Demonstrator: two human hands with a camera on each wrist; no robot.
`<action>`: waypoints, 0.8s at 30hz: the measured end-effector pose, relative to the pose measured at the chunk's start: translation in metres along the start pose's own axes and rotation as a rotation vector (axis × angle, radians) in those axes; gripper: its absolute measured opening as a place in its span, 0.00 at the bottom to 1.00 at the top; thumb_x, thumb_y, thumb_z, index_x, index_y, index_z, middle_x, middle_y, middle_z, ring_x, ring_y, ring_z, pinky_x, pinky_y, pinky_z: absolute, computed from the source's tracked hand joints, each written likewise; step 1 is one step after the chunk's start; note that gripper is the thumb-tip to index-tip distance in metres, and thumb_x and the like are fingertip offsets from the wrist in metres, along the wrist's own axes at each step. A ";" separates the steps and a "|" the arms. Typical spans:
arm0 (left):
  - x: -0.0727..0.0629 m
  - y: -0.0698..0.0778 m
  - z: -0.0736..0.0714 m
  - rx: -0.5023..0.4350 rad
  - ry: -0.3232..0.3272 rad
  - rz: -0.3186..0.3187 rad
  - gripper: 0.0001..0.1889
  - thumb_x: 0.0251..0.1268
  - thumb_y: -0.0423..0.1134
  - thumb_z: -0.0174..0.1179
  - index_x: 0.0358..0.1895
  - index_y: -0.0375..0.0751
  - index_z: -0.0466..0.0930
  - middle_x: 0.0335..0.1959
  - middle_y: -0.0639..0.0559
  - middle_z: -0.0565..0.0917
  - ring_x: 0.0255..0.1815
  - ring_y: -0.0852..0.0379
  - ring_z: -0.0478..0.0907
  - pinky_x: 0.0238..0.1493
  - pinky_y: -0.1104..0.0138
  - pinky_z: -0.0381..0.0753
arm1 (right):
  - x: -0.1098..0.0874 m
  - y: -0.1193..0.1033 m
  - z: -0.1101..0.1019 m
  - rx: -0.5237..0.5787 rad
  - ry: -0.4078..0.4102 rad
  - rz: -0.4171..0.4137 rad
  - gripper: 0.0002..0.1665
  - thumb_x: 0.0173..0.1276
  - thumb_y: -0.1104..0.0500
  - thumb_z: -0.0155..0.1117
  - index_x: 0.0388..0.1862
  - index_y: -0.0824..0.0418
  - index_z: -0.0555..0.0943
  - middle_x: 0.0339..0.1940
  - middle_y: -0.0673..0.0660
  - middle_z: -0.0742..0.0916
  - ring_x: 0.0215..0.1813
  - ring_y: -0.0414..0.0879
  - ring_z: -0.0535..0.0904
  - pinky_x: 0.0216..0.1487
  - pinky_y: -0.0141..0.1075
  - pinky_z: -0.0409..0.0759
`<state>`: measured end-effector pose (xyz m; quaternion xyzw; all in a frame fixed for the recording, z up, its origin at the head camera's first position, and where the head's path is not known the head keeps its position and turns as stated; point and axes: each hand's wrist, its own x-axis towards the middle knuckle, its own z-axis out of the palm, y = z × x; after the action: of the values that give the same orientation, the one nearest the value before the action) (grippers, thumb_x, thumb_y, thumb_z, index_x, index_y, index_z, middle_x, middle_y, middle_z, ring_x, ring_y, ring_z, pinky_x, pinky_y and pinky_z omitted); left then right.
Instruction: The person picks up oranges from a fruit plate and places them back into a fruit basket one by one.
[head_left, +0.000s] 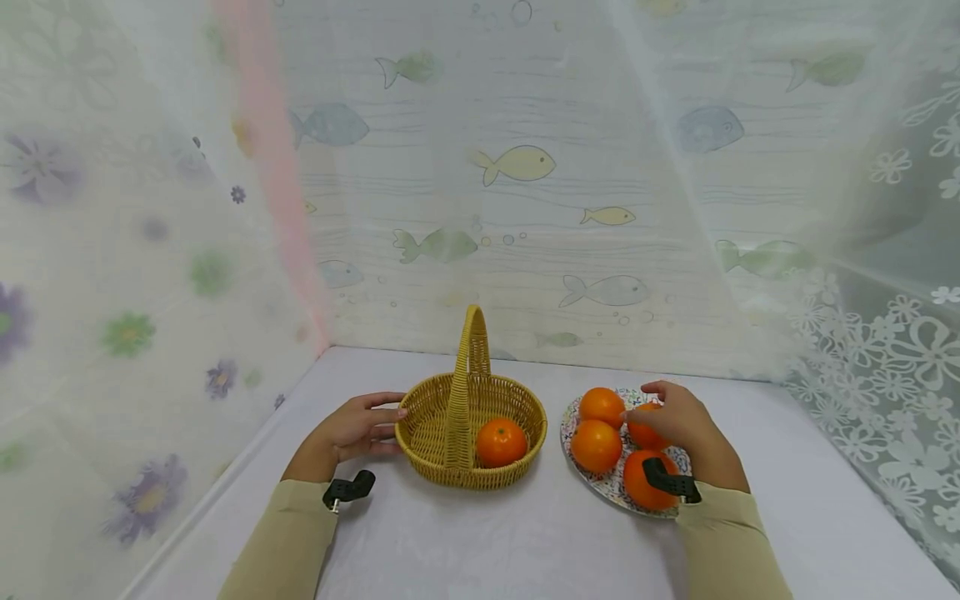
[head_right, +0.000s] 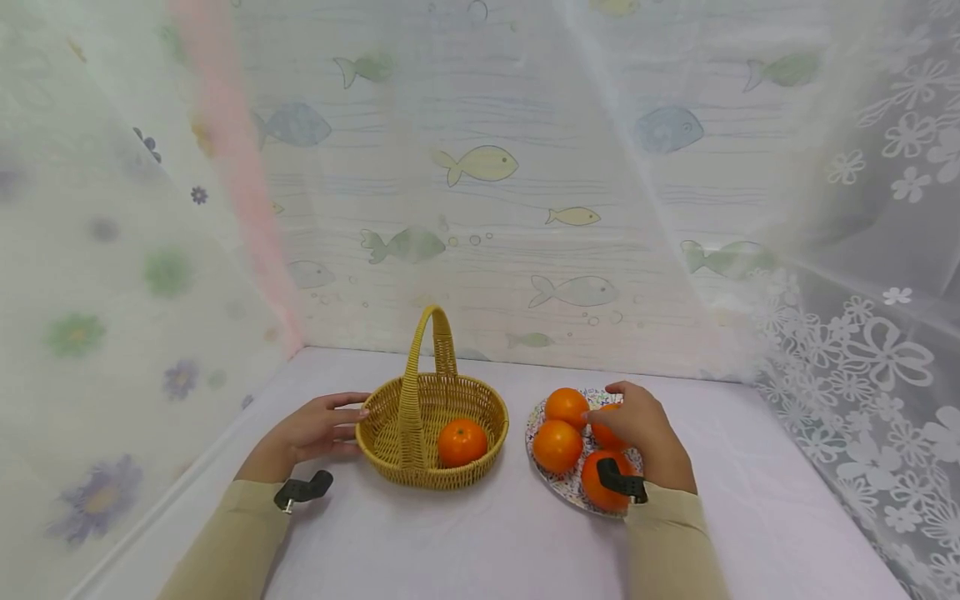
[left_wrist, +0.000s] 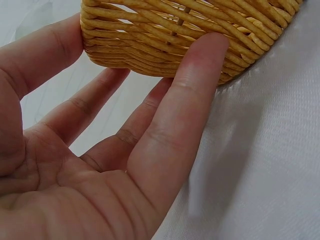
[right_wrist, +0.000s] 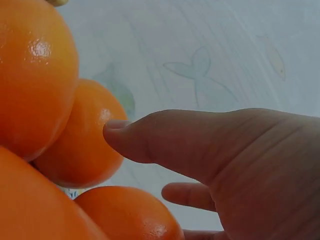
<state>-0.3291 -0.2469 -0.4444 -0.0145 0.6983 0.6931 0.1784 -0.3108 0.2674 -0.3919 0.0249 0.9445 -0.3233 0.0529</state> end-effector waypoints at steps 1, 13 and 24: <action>0.000 0.000 0.000 0.000 0.001 -0.001 0.30 0.74 0.39 0.65 0.75 0.39 0.68 0.63 0.38 0.81 0.55 0.45 0.86 0.51 0.48 0.89 | 0.001 0.001 0.001 -0.006 -0.002 0.003 0.51 0.65 0.41 0.73 0.77 0.66 0.67 0.75 0.77 0.69 0.70 0.73 0.69 0.67 0.67 0.74; -0.002 0.002 0.000 -0.002 -0.014 -0.003 0.30 0.74 0.39 0.64 0.75 0.38 0.68 0.63 0.38 0.81 0.54 0.46 0.86 0.52 0.47 0.88 | 0.003 0.004 0.002 0.014 -0.034 0.055 0.55 0.65 0.40 0.73 0.77 0.71 0.63 0.71 0.77 0.73 0.63 0.69 0.73 0.64 0.65 0.76; -0.002 0.003 0.001 -0.001 -0.008 -0.006 0.30 0.74 0.39 0.64 0.75 0.39 0.68 0.62 0.38 0.82 0.54 0.46 0.87 0.52 0.47 0.88 | 0.001 0.009 0.003 0.085 -0.059 0.120 0.48 0.65 0.47 0.71 0.74 0.73 0.64 0.60 0.73 0.79 0.51 0.62 0.77 0.46 0.46 0.85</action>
<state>-0.3280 -0.2464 -0.4413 -0.0142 0.6973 0.6928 0.1833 -0.3106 0.2723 -0.3998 0.0743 0.9247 -0.3599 0.0989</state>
